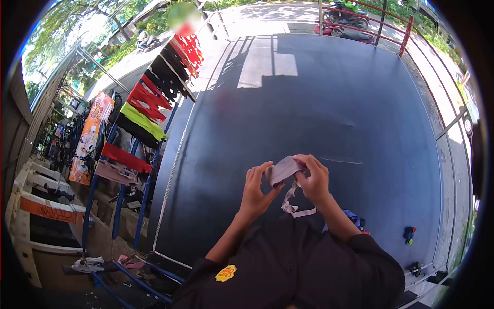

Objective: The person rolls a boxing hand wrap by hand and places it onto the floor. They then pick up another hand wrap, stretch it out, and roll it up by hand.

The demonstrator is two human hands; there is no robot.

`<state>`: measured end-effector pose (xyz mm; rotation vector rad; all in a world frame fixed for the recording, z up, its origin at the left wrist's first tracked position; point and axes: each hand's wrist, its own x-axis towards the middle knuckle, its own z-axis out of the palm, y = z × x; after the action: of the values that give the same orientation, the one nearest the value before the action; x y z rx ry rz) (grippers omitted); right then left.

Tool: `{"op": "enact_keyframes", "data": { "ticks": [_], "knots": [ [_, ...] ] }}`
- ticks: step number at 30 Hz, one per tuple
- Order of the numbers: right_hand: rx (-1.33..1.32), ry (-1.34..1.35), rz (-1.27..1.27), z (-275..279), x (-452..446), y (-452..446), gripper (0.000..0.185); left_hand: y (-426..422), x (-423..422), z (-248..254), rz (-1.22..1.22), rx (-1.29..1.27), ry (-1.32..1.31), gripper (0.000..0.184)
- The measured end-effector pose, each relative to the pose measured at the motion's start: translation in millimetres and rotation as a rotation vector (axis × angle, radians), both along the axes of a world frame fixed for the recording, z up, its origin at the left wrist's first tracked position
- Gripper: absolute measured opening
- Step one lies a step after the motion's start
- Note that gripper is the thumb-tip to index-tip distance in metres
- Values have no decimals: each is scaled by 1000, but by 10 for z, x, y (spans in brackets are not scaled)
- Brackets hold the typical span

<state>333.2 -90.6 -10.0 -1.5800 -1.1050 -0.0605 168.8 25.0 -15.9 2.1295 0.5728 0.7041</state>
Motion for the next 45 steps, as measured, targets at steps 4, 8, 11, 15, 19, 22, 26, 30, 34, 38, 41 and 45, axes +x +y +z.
{"op": "enact_keyframes", "data": {
  "ticks": [4, 8, 11, 15, 19, 22, 26, 30, 34, 38, 41, 45],
  "knots": [
    [-111, -62, 55, -81, -59, -40, 48, -13, 113, -52, -57, -206, -134, 61],
    [-100, -191, 67, -73, -104, -24, 49, -10, 190, -100, -143, -480, -228, 64],
    [-116, -318, 71, -4, 7, -3, 49, -44, 171, 74, -102, -157, 50, 66],
    [-204, -457, 232, 84, 69, 17, 48, -87, 194, -2, -115, -70, 39, 76],
    [-276, -498, 295, 108, 74, 60, 46, -119, 186, -47, -104, -163, 4, 88],
    [-315, -509, 341, 154, 84, 100, 45, -122, 151, -83, -106, -243, 2, 92],
    [-300, -525, 338, 111, 147, 190, 44, -116, 124, -71, -77, -244, -22, 94],
    [-230, -540, 269, 148, 233, 224, 46, -72, 96, -49, -58, -275, -10, 93],
    [-255, -541, 239, 190, 309, 158, 49, -45, 91, -84, -36, -191, -100, 92],
    [-225, -541, 214, 243, 296, 124, 47, -20, 86, -55, -38, -179, -109, 90],
    [-238, -545, 192, 220, 327, 77, 47, 17, 82, -57, -36, -114, -140, 88],
    [-236, -470, 164, 38, 252, 34, 43, 5, 72, 0, -27, -158, -286, 80]
  ]
}}
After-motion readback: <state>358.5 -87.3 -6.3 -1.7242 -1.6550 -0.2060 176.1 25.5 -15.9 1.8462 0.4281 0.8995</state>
